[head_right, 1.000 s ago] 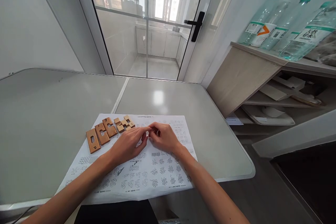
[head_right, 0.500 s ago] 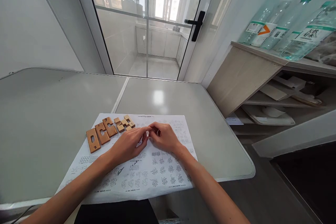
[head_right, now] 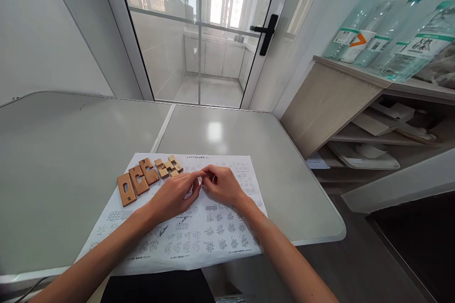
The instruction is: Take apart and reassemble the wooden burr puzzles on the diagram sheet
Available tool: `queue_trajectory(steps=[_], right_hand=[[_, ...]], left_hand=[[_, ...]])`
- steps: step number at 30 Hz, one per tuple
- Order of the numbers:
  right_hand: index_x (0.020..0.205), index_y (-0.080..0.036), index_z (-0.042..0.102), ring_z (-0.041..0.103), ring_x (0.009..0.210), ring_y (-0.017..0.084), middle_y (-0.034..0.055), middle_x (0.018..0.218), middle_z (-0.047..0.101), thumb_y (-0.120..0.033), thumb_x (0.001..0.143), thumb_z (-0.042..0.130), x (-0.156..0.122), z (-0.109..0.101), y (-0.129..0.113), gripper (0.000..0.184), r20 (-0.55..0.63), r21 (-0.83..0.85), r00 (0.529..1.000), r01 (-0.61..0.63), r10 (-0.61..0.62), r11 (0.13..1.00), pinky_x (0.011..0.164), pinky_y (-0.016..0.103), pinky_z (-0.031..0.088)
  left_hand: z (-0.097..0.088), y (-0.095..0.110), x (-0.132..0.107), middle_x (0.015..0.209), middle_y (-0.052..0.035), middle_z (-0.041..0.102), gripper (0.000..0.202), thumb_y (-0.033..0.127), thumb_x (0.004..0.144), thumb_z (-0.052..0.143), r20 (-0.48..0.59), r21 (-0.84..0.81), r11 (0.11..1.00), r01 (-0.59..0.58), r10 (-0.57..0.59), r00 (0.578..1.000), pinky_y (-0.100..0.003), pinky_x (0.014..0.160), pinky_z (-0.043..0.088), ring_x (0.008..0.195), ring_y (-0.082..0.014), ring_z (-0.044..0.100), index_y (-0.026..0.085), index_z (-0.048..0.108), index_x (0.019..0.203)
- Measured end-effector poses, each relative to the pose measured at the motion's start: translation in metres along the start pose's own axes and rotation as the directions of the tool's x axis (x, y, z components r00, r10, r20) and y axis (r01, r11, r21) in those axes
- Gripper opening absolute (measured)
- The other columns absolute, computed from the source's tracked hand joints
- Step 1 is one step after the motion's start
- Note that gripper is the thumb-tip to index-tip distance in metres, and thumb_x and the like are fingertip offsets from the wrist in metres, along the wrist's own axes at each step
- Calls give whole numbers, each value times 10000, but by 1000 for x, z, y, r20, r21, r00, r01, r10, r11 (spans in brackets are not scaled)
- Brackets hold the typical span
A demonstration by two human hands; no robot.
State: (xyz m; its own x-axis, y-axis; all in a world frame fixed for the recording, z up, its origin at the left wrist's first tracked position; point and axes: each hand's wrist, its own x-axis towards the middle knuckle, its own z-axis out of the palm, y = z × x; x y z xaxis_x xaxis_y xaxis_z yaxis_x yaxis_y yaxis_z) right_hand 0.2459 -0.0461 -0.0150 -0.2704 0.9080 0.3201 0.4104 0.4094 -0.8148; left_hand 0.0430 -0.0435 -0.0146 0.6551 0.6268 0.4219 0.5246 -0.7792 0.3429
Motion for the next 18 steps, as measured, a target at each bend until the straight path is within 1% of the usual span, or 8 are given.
queue_trajectory(steps=[7, 12, 18], right_hand=[[903, -211, 721, 606, 613, 134, -18, 742, 738, -74, 835, 572, 0, 1, 0, 213, -3, 5, 1000, -7, 7, 1000, 606, 256, 466], [894, -209, 715, 593, 604, 127, -27, 734, 730, -60, 823, 566, -1, 0, -2, 222, -5, 11, 1000, -7, 7, 1000, 594, 249, 455], [895, -211, 717, 595, 607, 130, -28, 732, 726, -60, 827, 561, -1, -1, -4, 228, -4, 9, 1000, -10, 10, 1000, 600, 253, 453]], left_hand=[[1, -1, 0, 890, -22, 732, 317, 164, 1018, 502, 6, 1, 1000, -9, 9, 1000, -338, 722, 545, 777, -216, 711, 204, 540, 1330], [0, 0, 0, 843, -8, 710, 303, 165, 1022, 493, 2, 1, 1000, -8, 8, 1000, -321, 696, 525, 747, -208, 694, 208, 540, 1318], [0, -1, 0, 827, -4, 700, 294, 165, 1020, 489, 1, 1, 1000, -14, 14, 1000, -329, 696, 523, 736, -210, 685, 204, 535, 1307]])
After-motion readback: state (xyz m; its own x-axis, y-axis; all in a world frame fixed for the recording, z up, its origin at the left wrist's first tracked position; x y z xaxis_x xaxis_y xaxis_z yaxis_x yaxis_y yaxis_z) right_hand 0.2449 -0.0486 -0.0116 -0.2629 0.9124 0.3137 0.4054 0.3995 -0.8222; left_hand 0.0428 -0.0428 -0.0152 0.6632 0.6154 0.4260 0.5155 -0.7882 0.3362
